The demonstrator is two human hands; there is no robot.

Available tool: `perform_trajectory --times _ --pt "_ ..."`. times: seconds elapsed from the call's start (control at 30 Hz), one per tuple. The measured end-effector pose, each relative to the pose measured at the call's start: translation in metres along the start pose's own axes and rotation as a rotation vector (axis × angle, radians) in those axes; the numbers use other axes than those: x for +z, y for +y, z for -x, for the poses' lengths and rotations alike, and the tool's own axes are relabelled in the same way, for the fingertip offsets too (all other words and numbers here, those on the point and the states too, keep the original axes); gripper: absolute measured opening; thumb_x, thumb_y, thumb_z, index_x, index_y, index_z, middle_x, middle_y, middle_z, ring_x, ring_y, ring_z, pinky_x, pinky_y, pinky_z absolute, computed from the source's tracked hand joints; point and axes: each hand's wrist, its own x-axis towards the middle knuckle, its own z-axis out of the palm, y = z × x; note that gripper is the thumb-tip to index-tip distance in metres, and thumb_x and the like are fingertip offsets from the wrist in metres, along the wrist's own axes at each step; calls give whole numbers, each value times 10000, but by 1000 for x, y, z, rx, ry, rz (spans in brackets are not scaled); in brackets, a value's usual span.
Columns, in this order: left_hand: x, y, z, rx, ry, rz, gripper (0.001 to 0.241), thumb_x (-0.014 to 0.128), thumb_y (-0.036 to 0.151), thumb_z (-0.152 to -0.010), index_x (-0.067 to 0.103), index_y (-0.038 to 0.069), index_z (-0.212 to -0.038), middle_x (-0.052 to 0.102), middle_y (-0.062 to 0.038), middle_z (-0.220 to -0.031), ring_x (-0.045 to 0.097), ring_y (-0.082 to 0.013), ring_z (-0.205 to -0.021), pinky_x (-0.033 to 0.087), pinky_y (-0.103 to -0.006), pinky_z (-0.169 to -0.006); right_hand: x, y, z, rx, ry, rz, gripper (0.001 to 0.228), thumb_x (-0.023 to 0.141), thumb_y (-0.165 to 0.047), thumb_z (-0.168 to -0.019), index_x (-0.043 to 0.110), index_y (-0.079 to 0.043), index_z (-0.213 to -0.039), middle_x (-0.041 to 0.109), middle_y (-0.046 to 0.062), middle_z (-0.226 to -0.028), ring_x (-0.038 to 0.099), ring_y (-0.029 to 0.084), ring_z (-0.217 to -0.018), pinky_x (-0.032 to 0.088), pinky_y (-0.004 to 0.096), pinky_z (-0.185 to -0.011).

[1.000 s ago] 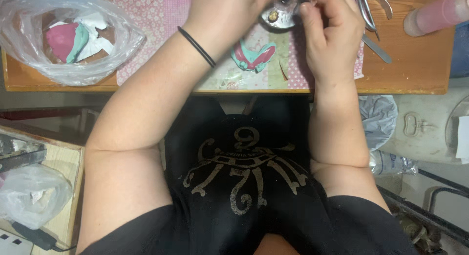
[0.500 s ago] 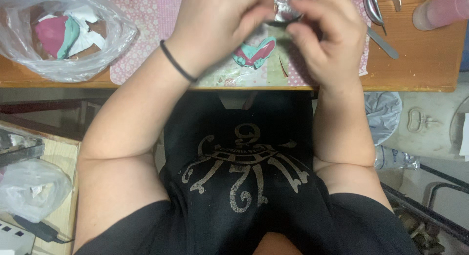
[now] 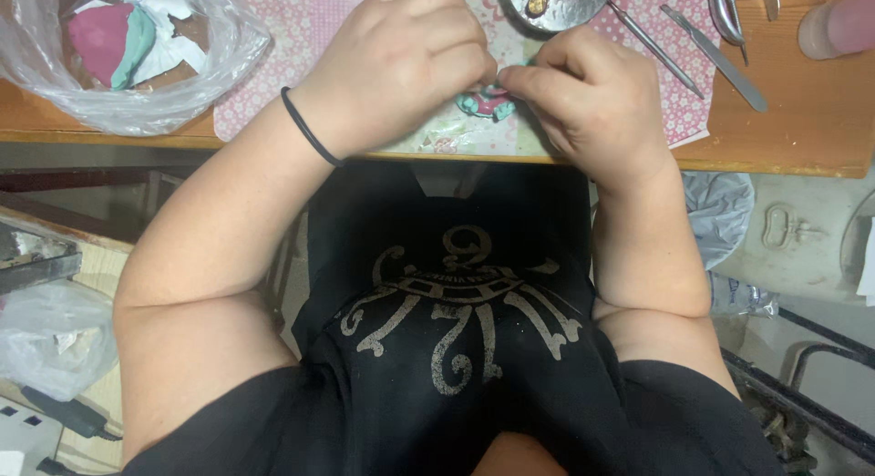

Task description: The person is seated and shaping a pink clay object using a metal sculpting tool. They refine the edges and details of the clay piece, occasionally rotating it. Later, they open a drawer and retrieve a red-handled tool.

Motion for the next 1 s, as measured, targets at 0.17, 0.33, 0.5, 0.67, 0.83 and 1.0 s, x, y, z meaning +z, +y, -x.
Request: perform_trajectory --times 0.17,0.33,0.5,0.67,0.83,1.0 --pt "-7 0 -1 131 -29 -255 258 689 122 -1143 577 154 -914 572 3 -917 553 -211 -919 443 -335 -757 6 -2 4 -14 -29 212 139 924 -119 -1106 790 -152 -1086 573 72 -916 526 284 -705 365 416 -556" --pt "-14 8 -1 52 12 -170 141 676 115 -1156 651 127 -1017 655 -20 -1011 602 -233 -980 464 -365 -832 4 -1 2 -51 -3 195 104 880 -75 -1109 827 -161 -1084 576 62 -920 535 270 -711 385 402 -556" --pt "-12 32 1 -28 57 -37 77 667 101 -1101 728 67 -1068 715 -51 -1029 629 -299 -1042 458 -425 -881 3 -1 0 -84 19 176 111 836 -64 -1118 791 -120 -1033 568 70 -891 527 268 -696 385 388 -555" --pt "1 44 5 -12 117 -208 137 758 195 -1094 694 81 -1055 669 -27 -962 612 -241 -995 413 -387 -786 2 -3 -1 -85 -9 185 94 829 -63 -1132 795 -136 -1083 553 60 -879 532 272 -691 382 396 -554" --pt "6 48 2 -50 191 -193 129 762 37 -1047 684 95 -964 678 -18 -916 611 -233 -924 416 -372 -766 0 2 5 -57 -11 133 57 811 -70 -1145 835 -120 -1133 590 64 -907 549 268 -713 390 396 -572" --pt "6 49 4 -82 185 -167 134 754 95 -1078 686 112 -964 677 -8 -912 611 -236 -926 398 -374 -769 -5 4 12 -15 -5 -53 24 829 -27 -1122 852 -21 -1125 583 101 -920 566 270 -746 415 386 -633"
